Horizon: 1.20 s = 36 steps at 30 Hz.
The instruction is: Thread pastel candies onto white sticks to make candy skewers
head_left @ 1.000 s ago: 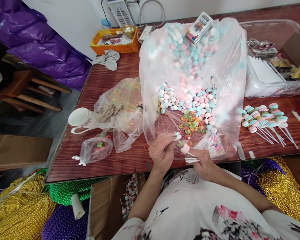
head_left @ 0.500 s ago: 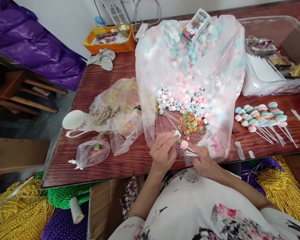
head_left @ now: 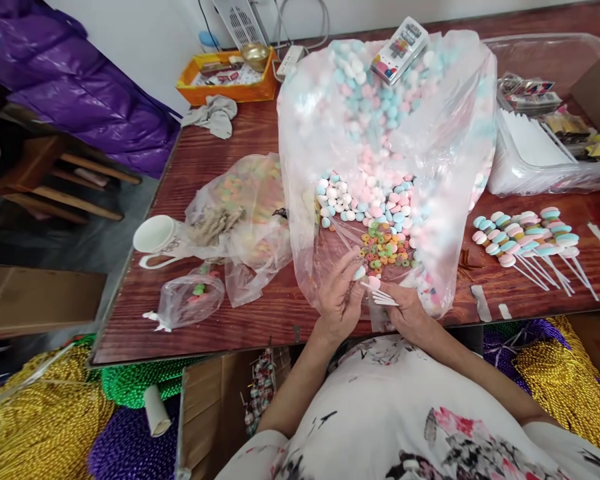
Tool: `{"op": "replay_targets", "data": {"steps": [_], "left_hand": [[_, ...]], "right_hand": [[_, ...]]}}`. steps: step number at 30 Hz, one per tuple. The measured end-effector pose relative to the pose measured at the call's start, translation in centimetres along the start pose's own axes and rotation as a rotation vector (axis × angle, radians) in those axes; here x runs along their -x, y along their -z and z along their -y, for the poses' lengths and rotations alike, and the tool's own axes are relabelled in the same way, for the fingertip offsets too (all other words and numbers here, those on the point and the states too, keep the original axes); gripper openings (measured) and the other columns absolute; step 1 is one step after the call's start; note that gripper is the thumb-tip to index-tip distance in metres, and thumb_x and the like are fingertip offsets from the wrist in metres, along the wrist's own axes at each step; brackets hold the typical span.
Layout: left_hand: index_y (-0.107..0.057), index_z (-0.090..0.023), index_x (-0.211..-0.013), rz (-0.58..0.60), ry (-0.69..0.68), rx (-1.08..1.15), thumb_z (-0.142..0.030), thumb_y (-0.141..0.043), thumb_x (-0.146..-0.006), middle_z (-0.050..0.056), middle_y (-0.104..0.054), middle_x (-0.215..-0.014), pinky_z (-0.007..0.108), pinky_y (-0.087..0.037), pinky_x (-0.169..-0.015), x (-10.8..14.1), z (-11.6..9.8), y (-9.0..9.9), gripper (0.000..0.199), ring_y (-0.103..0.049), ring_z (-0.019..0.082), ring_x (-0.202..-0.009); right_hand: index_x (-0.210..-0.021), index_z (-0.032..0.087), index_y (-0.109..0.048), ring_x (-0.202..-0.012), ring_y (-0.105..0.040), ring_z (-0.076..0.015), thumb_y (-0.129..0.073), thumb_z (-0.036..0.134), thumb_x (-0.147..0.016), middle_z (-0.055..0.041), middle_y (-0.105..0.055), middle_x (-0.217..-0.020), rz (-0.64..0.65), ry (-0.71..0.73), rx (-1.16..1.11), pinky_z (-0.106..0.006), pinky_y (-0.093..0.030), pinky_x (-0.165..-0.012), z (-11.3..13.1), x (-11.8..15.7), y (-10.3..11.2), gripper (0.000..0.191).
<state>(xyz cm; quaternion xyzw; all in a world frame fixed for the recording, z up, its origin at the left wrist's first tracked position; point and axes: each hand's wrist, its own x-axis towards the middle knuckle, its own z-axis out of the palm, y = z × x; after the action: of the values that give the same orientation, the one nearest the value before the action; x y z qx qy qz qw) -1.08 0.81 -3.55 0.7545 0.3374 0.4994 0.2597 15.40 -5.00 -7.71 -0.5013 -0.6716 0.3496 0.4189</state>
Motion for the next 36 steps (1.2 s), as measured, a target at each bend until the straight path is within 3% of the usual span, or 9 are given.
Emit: {"op": "replay_targets", "data": {"steps": [3, 10, 15, 18, 22, 25, 28, 32, 36], "left_hand": [[-0.054, -0.025, -0.138, 0.023, -0.012, 0.02, -0.014, -0.049, -0.096, 0.012, -0.062, -0.136, 0.044, -0.05, -0.108, 0.8, -0.3, -0.9, 0.044, -0.058, 0.023, -0.128], [-0.051, -0.026, -0.143, 0.112, -0.12, -0.004, -0.013, -0.049, -0.095, 0.014, -0.061, -0.138, 0.04, -0.054, -0.104, 2.2, -2.2, -2.8, 0.05, -0.061, 0.023, -0.126], [-0.051, -0.025, -0.142, 0.154, -0.126, 0.012, -0.013, -0.048, -0.096, 0.014, -0.064, -0.134, 0.039, -0.054, -0.103, 2.2, -2.0, -4.0, 0.048, -0.064, 0.022, -0.121], [-0.058, -0.025, -0.137, 0.18, -0.072, 0.083, -0.017, -0.051, -0.096, 0.013, -0.066, -0.131, 0.041, -0.054, -0.103, 0.9, -1.1, -3.2, 0.042, -0.064, 0.023, -0.121], [-0.065, -0.026, -0.127, 0.039, 0.113, 0.01, -0.025, -0.052, -0.096, 0.009, -0.071, -0.12, 0.04, -0.054, -0.096, -2.4, 2.1, -0.9, 0.033, -0.067, 0.021, -0.11], [-0.075, -0.02, -0.105, 0.257, 0.184, -0.303, -0.028, -0.064, -0.089, 0.008, -0.071, -0.093, 0.04, -0.053, -0.087, -4.2, 4.9, -0.1, 0.021, -0.064, 0.022, -0.09], [-0.076, -0.016, -0.085, 0.484, 0.156, -0.566, -0.028, -0.067, -0.086, 0.01, -0.065, -0.087, 0.041, -0.051, -0.082, -4.1, 5.8, -0.8, 0.015, -0.058, 0.025, -0.088], [-0.072, -0.013, -0.091, 0.537, 0.051, -0.727, -0.016, -0.052, -0.091, 0.014, -0.064, -0.099, 0.041, -0.05, -0.082, -2.0, 4.1, -2.0, 0.02, -0.053, 0.028, -0.098], [-0.07, -0.013, -0.1, 0.608, -0.002, -0.589, -0.005, -0.046, -0.086, 0.014, -0.065, -0.102, 0.041, -0.049, -0.086, -0.6, 3.0, -2.1, 0.029, -0.054, 0.026, -0.097]], "right_hand": [[-0.116, 0.019, -0.066, -0.073, -0.062, -0.0156, -0.039, 0.003, -0.079, -0.0042, -0.071, -0.088, -0.011, 0.039, 0.015, -0.029, -0.052, -0.073, 0.0, 0.5, 0.4, 0.049], [-0.09, 0.02, -0.063, -0.058, -0.052, -0.015, -0.042, 0.016, -0.09, -0.0005, -0.06, -0.066, -0.186, 0.153, 0.037, -0.026, -0.045, -0.058, -0.7, 1.8, 0.3, 0.021], [-0.073, 0.021, -0.056, -0.053, -0.044, -0.0131, -0.04, 0.028, -0.099, 0.0004, -0.05, -0.059, -0.243, 0.079, 0.068, -0.026, -0.042, -0.055, 0.2, 1.8, 0.8, 0.032], [-0.071, 0.021, -0.055, -0.051, -0.041, -0.0127, -0.04, 0.031, -0.1, 0.0009, -0.048, -0.058, -0.223, 0.031, 0.061, -0.026, -0.04, -0.054, 0.3, 1.5, 1.6, 0.034], [-0.067, 0.022, -0.053, -0.052, -0.043, -0.014, -0.046, 0.036, -0.099, 0.0014, -0.047, -0.057, -0.329, -0.131, -0.002, -0.028, -0.039, -0.054, -0.9, 0.9, 2.9, 0.036], [-0.067, 0.021, -0.057, -0.055, -0.046, -0.015, -0.049, 0.037, -0.097, 0.0013, -0.049, -0.058, -0.352, -0.194, -0.039, -0.028, -0.041, -0.056, -1.8, 0.9, 3.3, 0.035], [-0.08, 0.021, -0.065, -0.056, -0.049, -0.015, -0.047, 0.032, -0.098, 0.0009, -0.054, -0.063, -0.291, -0.144, -0.02, -0.028, -0.044, -0.057, -2.3, 1.2, 3.1, 0.028], [-0.091, 0.019, -0.07, -0.063, -0.056, -0.0153, -0.047, 0.024, -0.097, -0.0019, -0.065, -0.074, -0.295, -0.082, -0.005, -0.028, -0.049, -0.063, -2.5, 1.5, 3.0, 0.025], [-0.108, 0.02, -0.072, -0.067, -0.062, -0.0154, -0.046, 0.014, -0.092, -0.0025, -0.071, -0.082, -0.289, 0.001, 0.046, -0.028, -0.053, -0.069, -2.7, 1.5, 3.1, 0.031]]}}
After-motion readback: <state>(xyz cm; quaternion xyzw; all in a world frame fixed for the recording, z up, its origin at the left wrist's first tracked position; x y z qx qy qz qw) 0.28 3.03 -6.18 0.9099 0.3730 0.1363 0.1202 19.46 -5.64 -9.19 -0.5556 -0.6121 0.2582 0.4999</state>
